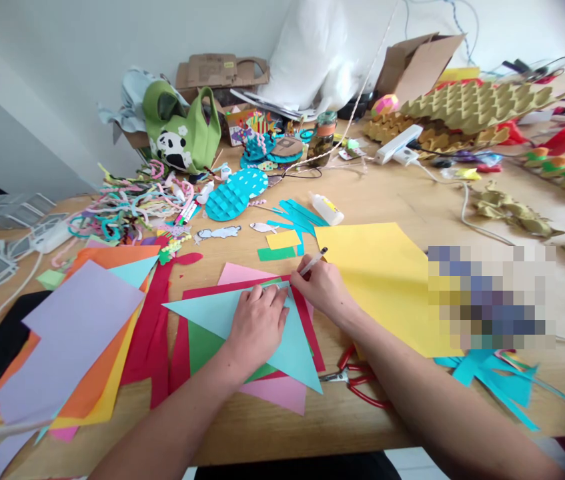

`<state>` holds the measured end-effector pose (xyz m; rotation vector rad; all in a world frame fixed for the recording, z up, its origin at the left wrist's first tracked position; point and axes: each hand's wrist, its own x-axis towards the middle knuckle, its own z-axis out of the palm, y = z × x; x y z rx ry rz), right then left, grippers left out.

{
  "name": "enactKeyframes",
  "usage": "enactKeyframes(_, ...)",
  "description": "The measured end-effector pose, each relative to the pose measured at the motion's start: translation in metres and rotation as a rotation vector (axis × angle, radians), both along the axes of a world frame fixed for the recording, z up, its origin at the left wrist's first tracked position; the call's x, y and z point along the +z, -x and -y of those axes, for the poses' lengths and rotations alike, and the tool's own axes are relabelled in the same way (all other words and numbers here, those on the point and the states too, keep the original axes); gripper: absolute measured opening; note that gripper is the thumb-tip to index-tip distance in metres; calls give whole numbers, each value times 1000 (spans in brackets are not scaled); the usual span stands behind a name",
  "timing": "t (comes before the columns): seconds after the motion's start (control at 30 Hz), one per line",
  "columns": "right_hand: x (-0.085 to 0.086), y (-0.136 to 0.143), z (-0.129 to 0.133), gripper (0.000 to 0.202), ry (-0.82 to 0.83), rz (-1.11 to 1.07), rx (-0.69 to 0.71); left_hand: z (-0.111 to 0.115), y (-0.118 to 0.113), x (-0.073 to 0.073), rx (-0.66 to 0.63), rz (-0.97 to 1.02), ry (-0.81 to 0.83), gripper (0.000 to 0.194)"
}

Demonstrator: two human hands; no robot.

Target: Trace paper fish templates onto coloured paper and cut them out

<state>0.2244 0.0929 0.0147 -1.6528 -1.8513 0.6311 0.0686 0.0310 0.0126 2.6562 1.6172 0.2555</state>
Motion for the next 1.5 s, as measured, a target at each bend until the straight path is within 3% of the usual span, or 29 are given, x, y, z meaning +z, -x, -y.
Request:
enactKeyframes(0.23, 9, -5, -2, 18, 75, -39, 52, -1, 1, 1, -6, -6, -1, 38)
enactKeyframes(0.43, 7, -8, -3, 18, 126, -106, 113, -1, 1, 1, -14, 3, 9, 37)
enactKeyframes(0.8, 0, -5, 15, 17, 106, -202, 16, 2, 2, 2, -13, 20, -4, 35)
enactKeyframes(1.5, -3, -2, 29, 24, -11, -157, 57, 2, 2, 1, -9, 42, 6, 35)
